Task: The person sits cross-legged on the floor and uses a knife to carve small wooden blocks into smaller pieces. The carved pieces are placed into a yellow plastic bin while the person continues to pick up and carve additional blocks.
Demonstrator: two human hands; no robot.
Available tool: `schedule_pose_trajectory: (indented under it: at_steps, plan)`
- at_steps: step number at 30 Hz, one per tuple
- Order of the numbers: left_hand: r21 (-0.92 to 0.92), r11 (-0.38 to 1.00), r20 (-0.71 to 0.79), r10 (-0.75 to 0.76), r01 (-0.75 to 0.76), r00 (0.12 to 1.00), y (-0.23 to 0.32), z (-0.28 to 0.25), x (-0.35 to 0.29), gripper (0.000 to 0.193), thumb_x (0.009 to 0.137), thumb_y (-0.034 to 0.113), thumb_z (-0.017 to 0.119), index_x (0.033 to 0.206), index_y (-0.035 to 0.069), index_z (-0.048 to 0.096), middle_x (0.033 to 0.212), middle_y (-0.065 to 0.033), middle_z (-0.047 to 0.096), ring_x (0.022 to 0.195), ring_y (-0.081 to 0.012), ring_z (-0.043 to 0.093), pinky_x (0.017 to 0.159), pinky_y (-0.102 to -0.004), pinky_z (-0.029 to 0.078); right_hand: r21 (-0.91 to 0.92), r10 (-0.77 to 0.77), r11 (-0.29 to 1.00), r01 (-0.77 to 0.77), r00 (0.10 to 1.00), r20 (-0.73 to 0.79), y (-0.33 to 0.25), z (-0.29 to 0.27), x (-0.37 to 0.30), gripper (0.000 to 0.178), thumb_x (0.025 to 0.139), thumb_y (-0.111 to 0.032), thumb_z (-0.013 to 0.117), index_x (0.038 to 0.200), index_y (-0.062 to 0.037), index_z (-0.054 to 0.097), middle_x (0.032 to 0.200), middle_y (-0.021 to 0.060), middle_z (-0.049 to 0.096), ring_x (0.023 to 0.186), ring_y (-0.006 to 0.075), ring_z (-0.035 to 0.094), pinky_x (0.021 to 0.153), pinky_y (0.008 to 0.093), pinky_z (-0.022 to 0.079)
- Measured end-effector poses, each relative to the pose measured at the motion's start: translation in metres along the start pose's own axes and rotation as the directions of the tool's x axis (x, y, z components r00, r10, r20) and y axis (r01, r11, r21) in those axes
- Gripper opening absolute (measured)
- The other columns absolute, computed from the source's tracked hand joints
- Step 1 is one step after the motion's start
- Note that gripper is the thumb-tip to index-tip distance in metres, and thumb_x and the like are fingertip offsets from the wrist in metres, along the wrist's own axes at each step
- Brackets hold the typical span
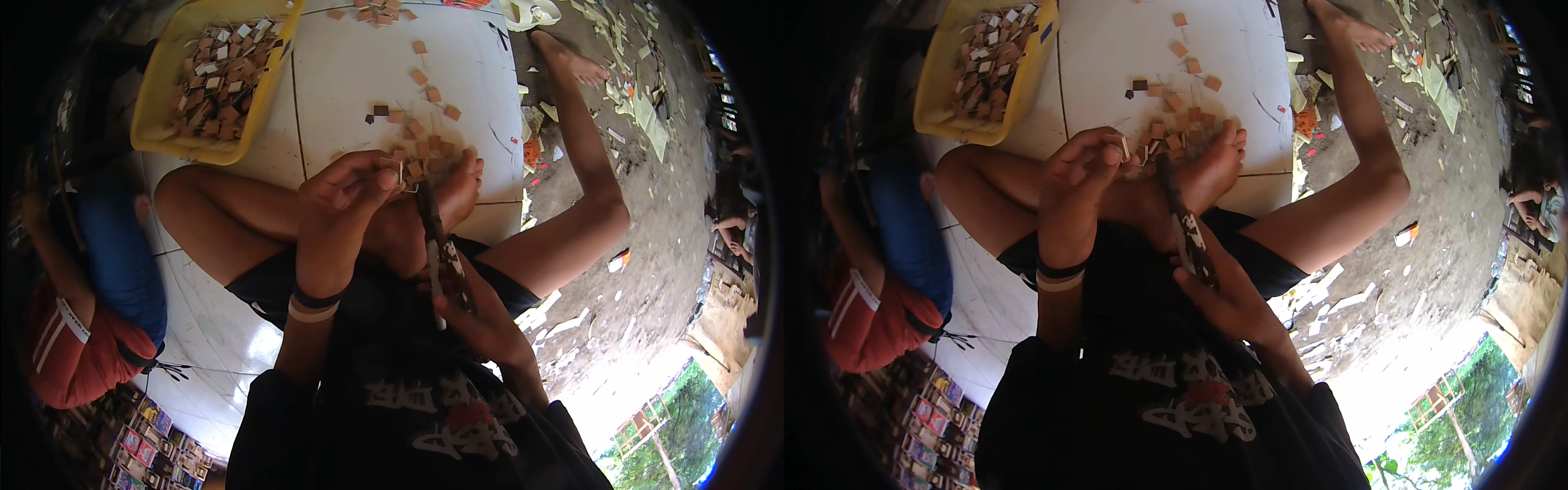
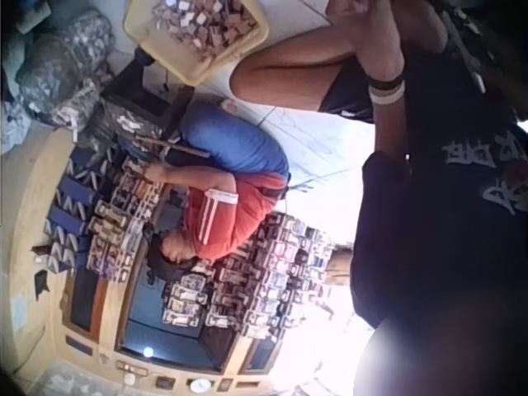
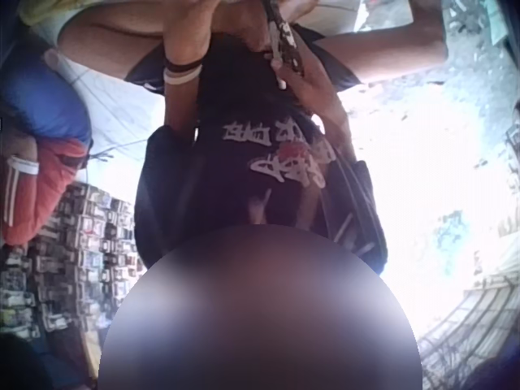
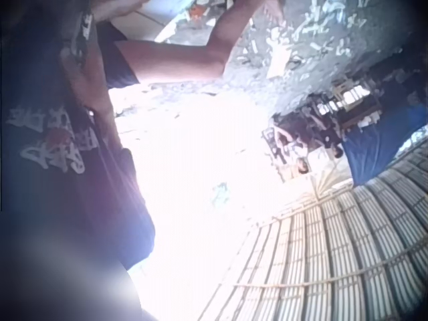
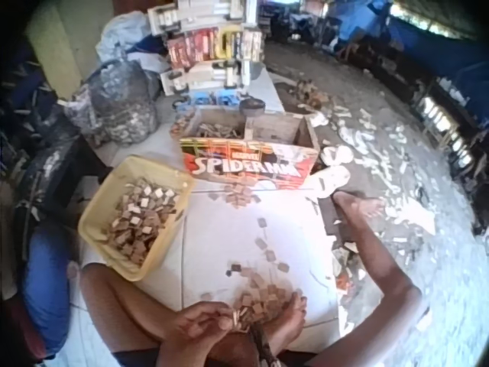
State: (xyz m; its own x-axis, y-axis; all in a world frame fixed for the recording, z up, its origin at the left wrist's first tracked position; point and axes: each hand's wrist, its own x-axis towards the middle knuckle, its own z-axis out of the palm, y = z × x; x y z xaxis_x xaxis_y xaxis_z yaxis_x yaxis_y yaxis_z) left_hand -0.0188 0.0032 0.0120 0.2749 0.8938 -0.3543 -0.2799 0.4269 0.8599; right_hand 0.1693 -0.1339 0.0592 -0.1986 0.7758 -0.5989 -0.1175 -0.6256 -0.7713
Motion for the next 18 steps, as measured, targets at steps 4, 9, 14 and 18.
schedule_pose_trajectory:
  at_steps: [4,9,14,18]
  plan:
    - [0.071,0.997,-0.003,-0.021,0.021,1.000,-0.002,0.002,-0.001,0.020,0.100,0.004,0.072,0.118,-0.006,0.069,0.109,-0.0097,0.071,0.105,-0.0206,0.072,0.103,-0.0379,0.058,0.196,0.111,0.974,-0.113,0.994,0.023,-0.012,-0.004,-0.002,0.062,0.107,-0.015,0.061,0.161,-0.0026,0.033,0.135,0.0125,0.059,0.123,0.0211,0.061,0.105,0.0381,0.049]
    - [0.096,0.995,0.060,0.033,-0.038,0.998,-0.006,0.005,-0.002,0.020,0.099,0.002,0.071,0.116,-0.007,0.069,0.107,-0.0114,0.072,0.104,-0.0205,0.072,0.102,-0.0363,0.060,0.327,0.134,0.933,-0.153,0.988,0.080,-0.020,-0.003,-0.007,0.063,0.107,-0.016,0.062,0.161,-0.0028,0.033,0.138,0.0143,0.057,0.125,0.0233,0.061,0.104,0.0389,0.052]
    - [0.066,0.997,0.045,0.039,-0.042,0.998,-0.008,0.005,-0.003,0.026,0.095,0.001,0.077,0.120,-0.009,0.071,0.108,-0.0130,0.078,0.101,-0.0152,0.074,0.093,-0.0262,0.058,0.336,0.136,0.929,-0.155,0.987,0.082,-0.021,-0.002,-0.008,0.064,0.107,-0.017,0.063,0.161,-0.0028,0.032,0.137,0.0148,0.057,0.125,0.0231,0.061,0.103,0.0396,0.054]
    - [0.096,0.992,0.038,0.076,-0.079,0.996,-0.007,0.008,-0.007,0.024,0.096,0.000,0.076,0.119,-0.007,0.071,0.109,-0.0130,0.078,0.103,-0.0155,0.075,0.091,-0.0264,0.059,0.363,0.144,0.917,-0.166,0.986,0.087,-0.022,-0.001,-0.010,0.066,0.106,-0.019,0.064,0.161,-0.0031,0.032,0.135,0.0144,0.057,0.124,0.0231,0.060,0.102,0.0403,0.055]
